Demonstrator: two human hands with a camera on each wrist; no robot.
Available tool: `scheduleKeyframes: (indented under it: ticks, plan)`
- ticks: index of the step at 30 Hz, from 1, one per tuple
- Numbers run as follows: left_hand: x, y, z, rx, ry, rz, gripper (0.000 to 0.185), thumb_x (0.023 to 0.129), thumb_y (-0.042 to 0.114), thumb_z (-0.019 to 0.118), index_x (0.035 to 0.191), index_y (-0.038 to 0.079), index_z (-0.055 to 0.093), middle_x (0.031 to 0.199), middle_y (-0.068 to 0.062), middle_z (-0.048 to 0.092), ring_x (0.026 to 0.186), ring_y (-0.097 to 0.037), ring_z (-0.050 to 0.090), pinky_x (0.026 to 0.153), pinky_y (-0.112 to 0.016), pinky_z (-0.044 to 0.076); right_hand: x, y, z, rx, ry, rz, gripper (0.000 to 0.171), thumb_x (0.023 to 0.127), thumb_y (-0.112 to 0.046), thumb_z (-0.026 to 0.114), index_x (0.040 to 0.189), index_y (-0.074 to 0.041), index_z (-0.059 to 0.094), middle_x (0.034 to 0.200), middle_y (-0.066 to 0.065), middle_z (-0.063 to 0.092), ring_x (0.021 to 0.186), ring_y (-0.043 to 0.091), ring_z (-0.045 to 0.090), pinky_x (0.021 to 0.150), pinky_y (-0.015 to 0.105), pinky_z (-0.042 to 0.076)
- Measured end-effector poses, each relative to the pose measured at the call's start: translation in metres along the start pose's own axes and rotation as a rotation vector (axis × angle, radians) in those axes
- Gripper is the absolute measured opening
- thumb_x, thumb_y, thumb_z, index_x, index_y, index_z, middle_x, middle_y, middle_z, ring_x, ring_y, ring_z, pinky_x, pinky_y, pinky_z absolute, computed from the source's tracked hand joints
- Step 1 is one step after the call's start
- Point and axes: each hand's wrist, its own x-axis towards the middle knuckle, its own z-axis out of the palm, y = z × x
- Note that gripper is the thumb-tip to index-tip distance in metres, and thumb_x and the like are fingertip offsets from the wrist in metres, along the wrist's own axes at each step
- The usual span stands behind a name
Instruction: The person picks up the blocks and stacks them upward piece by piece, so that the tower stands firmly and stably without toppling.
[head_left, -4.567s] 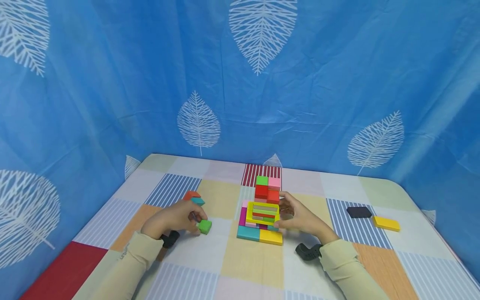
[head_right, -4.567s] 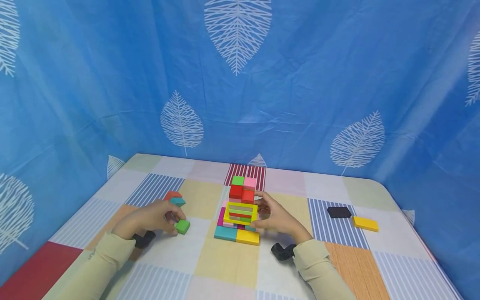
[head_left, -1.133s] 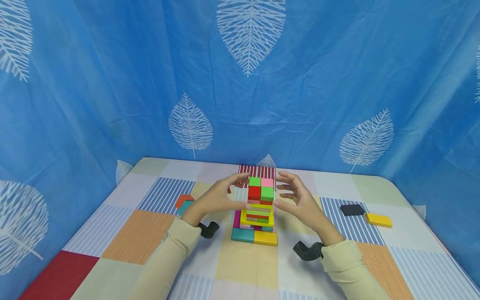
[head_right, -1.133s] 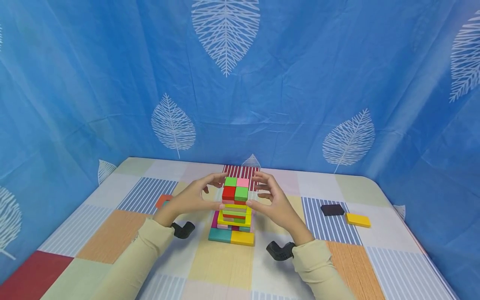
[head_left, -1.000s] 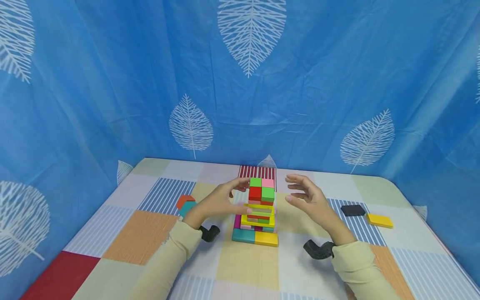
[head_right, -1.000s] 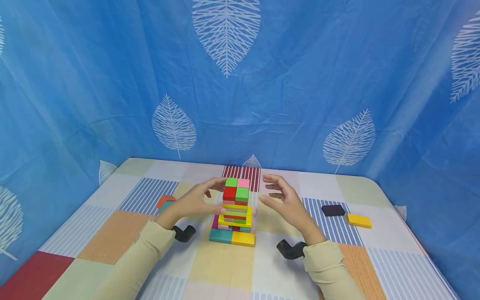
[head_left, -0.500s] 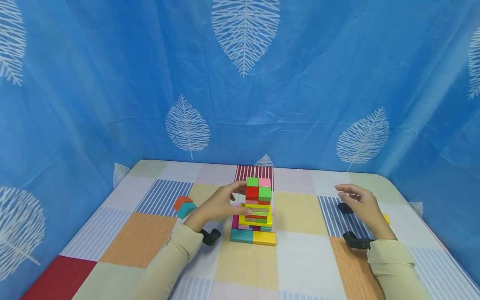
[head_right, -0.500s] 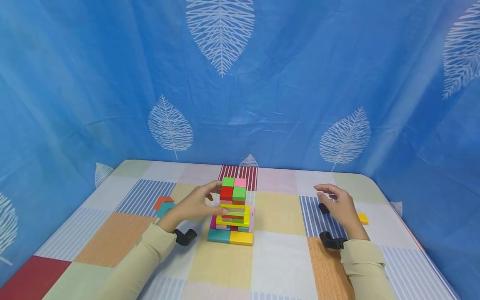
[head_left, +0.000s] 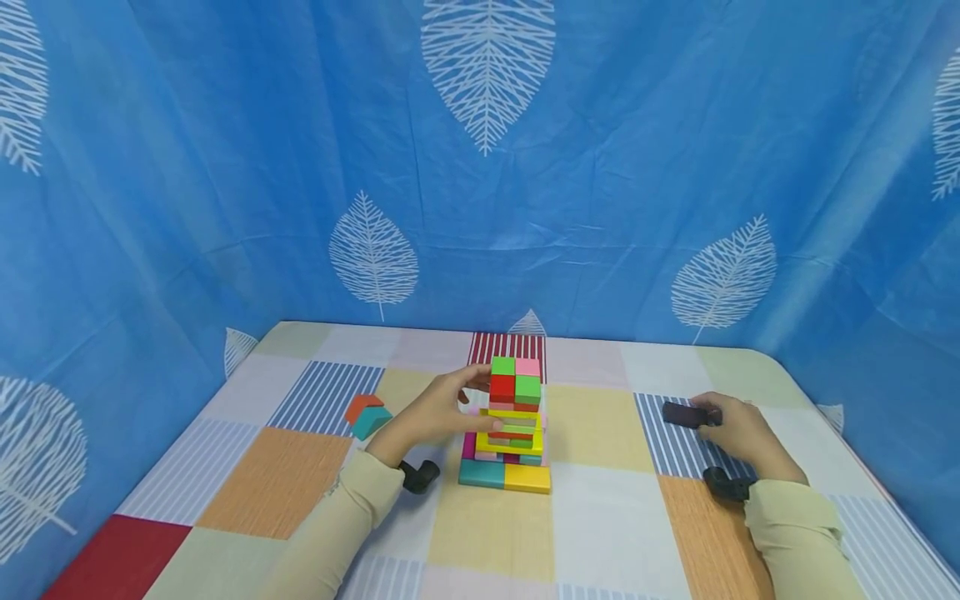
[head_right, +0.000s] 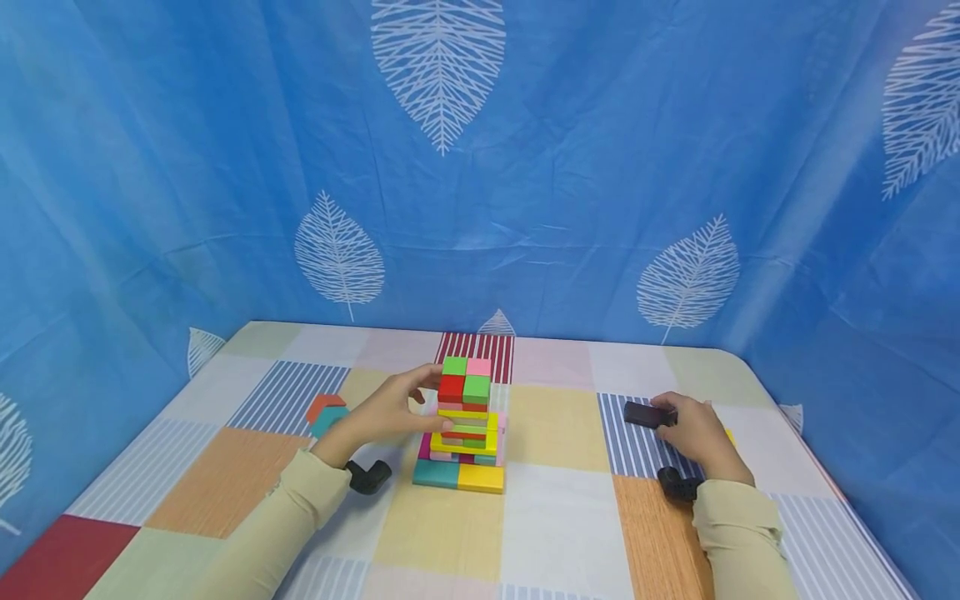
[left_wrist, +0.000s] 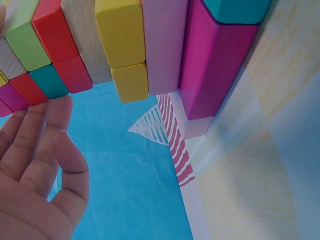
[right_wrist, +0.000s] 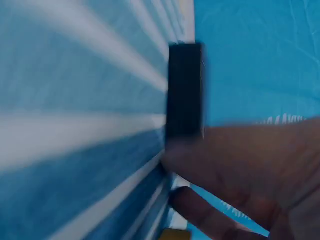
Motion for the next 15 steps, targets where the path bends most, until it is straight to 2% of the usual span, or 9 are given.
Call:
scheduleKeyframes:
  ticks: [3, 5, 11, 12, 15]
  plan:
    - [-0.001, -0.001, 0.0, 0.003, 0.001, 0.0, 0.076, 0.092, 0.022, 0.088, 0.156, 0.001, 0.052, 0.14, -0.011, 0.068, 0.129, -0.03, 0.061, 0.097, -0.038, 0.051, -0.001, -0.012, -0.003, 0.025, -0.027, -0.009, 0.042, 0.087, 0.002, 0.081, 0.125, 0.016, 0.067, 0.118, 0.037, 0.07, 0.114, 0.059, 0.064, 0.098, 0.075, 0.049]
    - [0.0, -0.001, 0.001, 0.004, 0.003, -0.004, 0.076, 0.092, 0.022, 0.088, 0.156, 0.001, 0.052, 0.141, -0.011, 0.068, 0.13, -0.03, 0.061, 0.097, -0.038, 0.051, -0.001, -0.021, -0.004, 0.047, -0.023, -0.037, 0.041, 0.088, -0.001, 0.083, 0.123, 0.014, 0.069, 0.115, 0.033, 0.072, 0.111, 0.055, 0.066, 0.096, 0.072, 0.052]
    - [-0.001, 0.0, 0.0, 0.007, 0.006, -0.005, 0.078, 0.092, 0.022, 0.088, 0.156, 0.0, 0.051, 0.141, -0.012, 0.067, 0.13, -0.031, 0.06, 0.099, -0.04, 0.052, -0.002, -0.048, -0.002, 0.154, 0.069, -0.181, 0.037, 0.091, -0.002, 0.083, 0.124, 0.008, 0.072, 0.116, 0.026, 0.075, 0.107, 0.046, 0.071, 0.096, 0.068, 0.056]
    - [-0.001, 0.001, 0.0, 0.006, 0.005, -0.003, 0.078, 0.091, 0.022, 0.088, 0.156, 0.0, 0.051, 0.142, -0.012, 0.067, 0.13, -0.031, 0.06, 0.099, -0.04, 0.051, -0.002, -0.053, -0.002, 0.176, 0.083, -0.197, 0.037, 0.092, -0.002, 0.083, 0.125, 0.008, 0.072, 0.117, 0.025, 0.075, 0.107, 0.043, 0.072, 0.098, 0.064, 0.057]
    - [-0.001, 0.001, 0.0, 0.007, 0.006, 0.001, 0.077, 0.092, 0.021, 0.088, 0.156, 0.0, 0.051, 0.142, -0.012, 0.067, 0.131, -0.031, 0.06, 0.099, -0.04, 0.051, -0.002, -0.067, -0.003, 0.246, 0.119, -0.237, 0.036, 0.094, -0.004, 0.082, 0.128, 0.006, 0.072, 0.121, 0.023, 0.075, 0.106, 0.02, 0.074, 0.099, 0.035, 0.06]
